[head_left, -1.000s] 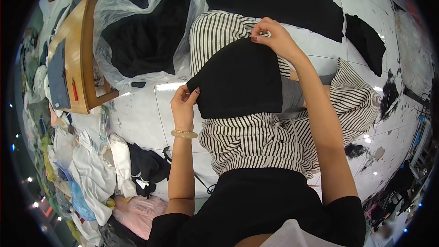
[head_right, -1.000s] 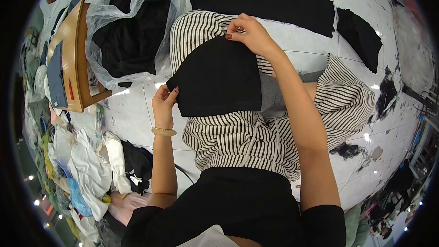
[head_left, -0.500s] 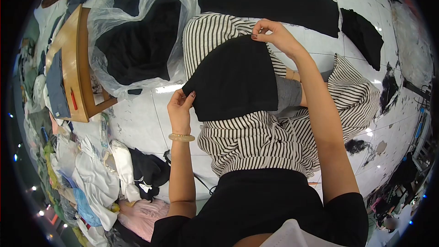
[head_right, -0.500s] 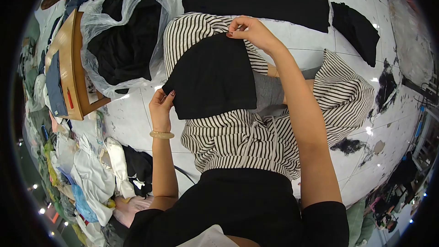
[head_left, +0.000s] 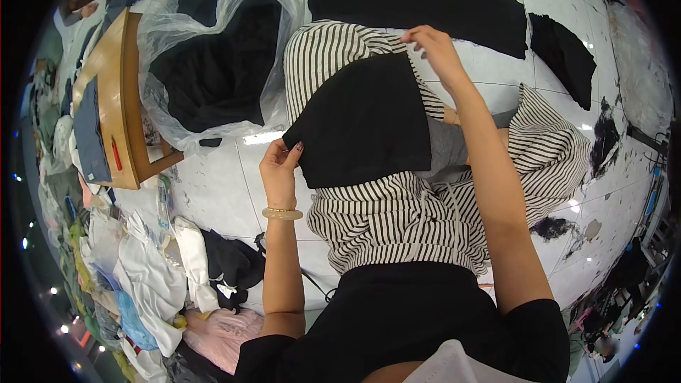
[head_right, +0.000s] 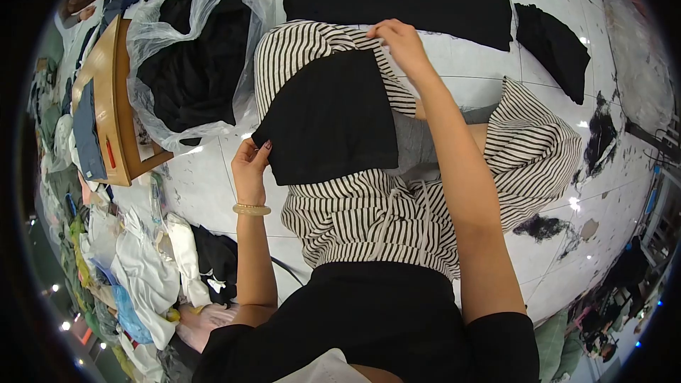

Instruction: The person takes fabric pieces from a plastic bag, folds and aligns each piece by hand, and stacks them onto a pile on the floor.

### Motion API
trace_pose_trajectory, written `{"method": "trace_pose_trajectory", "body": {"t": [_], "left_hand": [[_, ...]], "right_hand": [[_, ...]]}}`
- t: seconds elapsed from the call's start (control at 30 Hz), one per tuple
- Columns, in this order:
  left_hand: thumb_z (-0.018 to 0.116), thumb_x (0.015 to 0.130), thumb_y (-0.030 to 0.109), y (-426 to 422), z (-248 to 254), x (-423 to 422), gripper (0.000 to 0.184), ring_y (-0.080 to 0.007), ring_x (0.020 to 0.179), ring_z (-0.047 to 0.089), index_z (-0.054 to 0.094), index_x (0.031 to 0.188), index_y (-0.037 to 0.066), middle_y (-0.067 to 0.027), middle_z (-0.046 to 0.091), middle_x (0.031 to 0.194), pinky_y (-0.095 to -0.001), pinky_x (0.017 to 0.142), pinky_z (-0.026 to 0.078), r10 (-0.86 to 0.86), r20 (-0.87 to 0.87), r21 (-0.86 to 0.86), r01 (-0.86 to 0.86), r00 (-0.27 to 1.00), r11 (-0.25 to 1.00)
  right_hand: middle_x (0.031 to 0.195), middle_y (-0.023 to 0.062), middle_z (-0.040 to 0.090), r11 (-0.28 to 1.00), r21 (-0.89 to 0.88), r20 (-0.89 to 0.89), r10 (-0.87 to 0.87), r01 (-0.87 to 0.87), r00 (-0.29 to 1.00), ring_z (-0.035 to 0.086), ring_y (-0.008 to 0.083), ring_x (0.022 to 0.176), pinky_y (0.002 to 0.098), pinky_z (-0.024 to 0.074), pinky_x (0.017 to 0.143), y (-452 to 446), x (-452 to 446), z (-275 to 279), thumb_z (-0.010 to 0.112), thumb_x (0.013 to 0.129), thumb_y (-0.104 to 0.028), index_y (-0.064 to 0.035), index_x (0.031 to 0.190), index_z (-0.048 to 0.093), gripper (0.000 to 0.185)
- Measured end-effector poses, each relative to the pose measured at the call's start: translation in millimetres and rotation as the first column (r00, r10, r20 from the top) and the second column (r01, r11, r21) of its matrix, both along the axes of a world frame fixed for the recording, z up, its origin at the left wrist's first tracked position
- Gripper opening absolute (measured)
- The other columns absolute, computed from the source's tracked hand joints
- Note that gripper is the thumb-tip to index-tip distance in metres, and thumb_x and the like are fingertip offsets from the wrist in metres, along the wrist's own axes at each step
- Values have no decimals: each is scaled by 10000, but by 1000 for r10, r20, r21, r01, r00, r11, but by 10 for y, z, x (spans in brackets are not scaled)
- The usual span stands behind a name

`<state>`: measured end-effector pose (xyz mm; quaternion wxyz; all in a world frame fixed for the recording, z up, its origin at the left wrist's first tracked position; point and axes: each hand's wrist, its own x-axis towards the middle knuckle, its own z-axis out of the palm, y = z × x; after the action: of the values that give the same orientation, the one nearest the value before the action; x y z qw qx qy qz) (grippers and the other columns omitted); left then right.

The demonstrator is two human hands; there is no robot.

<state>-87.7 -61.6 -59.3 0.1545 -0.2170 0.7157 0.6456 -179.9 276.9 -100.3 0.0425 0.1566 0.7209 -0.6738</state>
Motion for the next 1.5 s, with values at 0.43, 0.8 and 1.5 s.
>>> {"method": "trace_pose_trajectory", "body": {"t": [0.43, 0.8, 1.5], "left_hand": [[489, 695, -179, -121, 205, 171, 217, -156, 984, 517, 610, 749, -7, -58, 521, 1027, -256, 873, 406, -129, -336, 68, 160, 933, 985], [476, 819, -111, -275, 83, 424, 219, -128, 963, 547, 573, 970, 13, -59, 562, 1064, -253, 786, 476, 153, -180, 64, -144, 972, 988], [610, 802, -91, -28, 34, 299, 265, -129, 864, 576, 630, 1040, 23, -44, 579, 1030, -254, 739, 501, -250, -243, -161, 215, 937, 963]], "right_hand": [[886, 25, 533, 891, -342, -130, 270, -299, 954, 495, 99, 831, 227, 390, 764, 538, 822, 460, 597, 784, 7, -17, 809, 583, 38], [865, 30, 521, 888, 437, -69, 191, -142, 979, 500, 107, 791, 222, 391, 726, 294, 1113, 689, 463, 777, 91, 22, 831, 560, 130], [854, 34, 603, 908, -345, 0, 252, -236, 968, 562, 97, 711, 212, 448, 635, -422, 939, 921, 507, 919, -29, -56, 896, 519, 38]]}}
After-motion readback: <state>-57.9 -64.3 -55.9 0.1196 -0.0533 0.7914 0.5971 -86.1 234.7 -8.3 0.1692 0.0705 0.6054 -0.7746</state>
